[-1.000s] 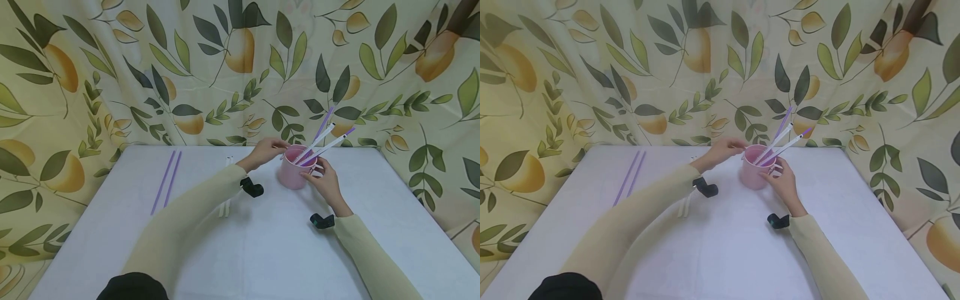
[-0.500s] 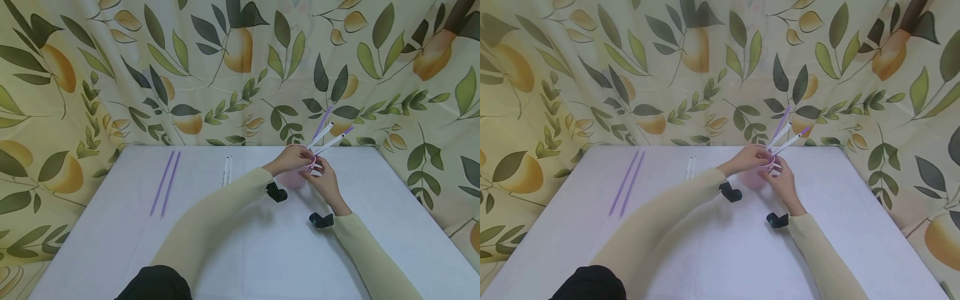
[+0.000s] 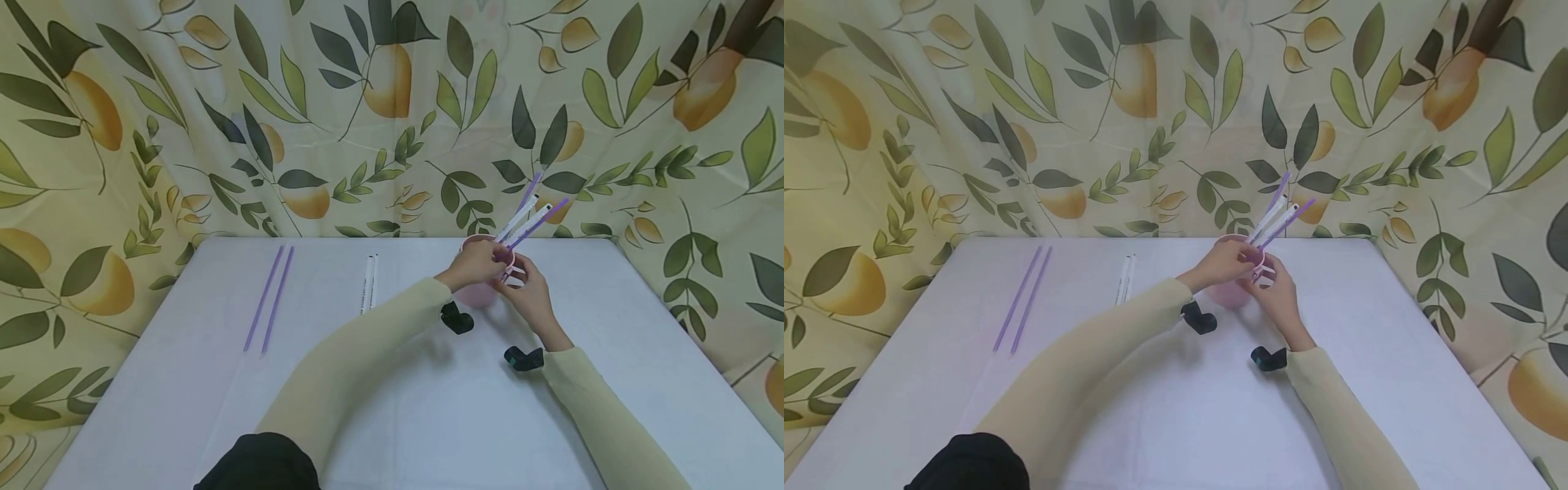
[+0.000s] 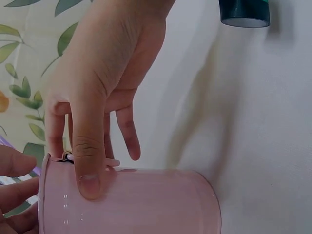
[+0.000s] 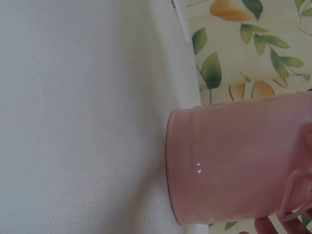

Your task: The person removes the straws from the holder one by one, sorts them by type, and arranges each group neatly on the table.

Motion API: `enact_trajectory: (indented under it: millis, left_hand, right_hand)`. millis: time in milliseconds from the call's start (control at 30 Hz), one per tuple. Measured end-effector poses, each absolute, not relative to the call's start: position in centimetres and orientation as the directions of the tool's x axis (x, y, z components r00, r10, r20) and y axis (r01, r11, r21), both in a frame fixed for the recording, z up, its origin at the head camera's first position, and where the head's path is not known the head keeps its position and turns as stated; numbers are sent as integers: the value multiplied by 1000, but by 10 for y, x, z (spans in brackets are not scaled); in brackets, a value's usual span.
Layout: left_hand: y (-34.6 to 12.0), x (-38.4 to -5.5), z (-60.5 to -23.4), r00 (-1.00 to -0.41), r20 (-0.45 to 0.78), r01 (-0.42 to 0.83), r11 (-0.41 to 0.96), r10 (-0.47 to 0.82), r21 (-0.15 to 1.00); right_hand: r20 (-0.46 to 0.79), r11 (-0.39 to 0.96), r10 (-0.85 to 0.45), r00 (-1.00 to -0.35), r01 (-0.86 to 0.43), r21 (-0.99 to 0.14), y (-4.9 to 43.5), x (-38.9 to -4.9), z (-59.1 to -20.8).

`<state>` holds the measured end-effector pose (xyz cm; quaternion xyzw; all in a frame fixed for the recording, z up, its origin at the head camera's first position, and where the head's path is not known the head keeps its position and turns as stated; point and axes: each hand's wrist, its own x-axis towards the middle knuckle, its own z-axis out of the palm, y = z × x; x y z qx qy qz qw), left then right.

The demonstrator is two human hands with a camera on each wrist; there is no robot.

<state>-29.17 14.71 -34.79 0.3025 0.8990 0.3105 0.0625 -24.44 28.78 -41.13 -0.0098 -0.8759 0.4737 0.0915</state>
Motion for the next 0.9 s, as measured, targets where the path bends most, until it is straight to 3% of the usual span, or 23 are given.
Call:
enact_trajectory:
  millis: [167, 467, 900]
  left_hand:
    - [149, -291, -347, -816, 75, 511, 656, 573, 555]
    - [155, -292, -345, -821, -5, 458, 665, 571, 590]
    - [147, -299, -354, -817, 154, 489, 527, 556, 695]
  right_hand:
    - [157, 556, 102, -982, -74, -828, 287, -244, -410]
    - [167, 562, 100, -981, -83, -823, 288, -245, -410]
    - [179, 553, 87, -980, -102, -827, 287, -243, -409]
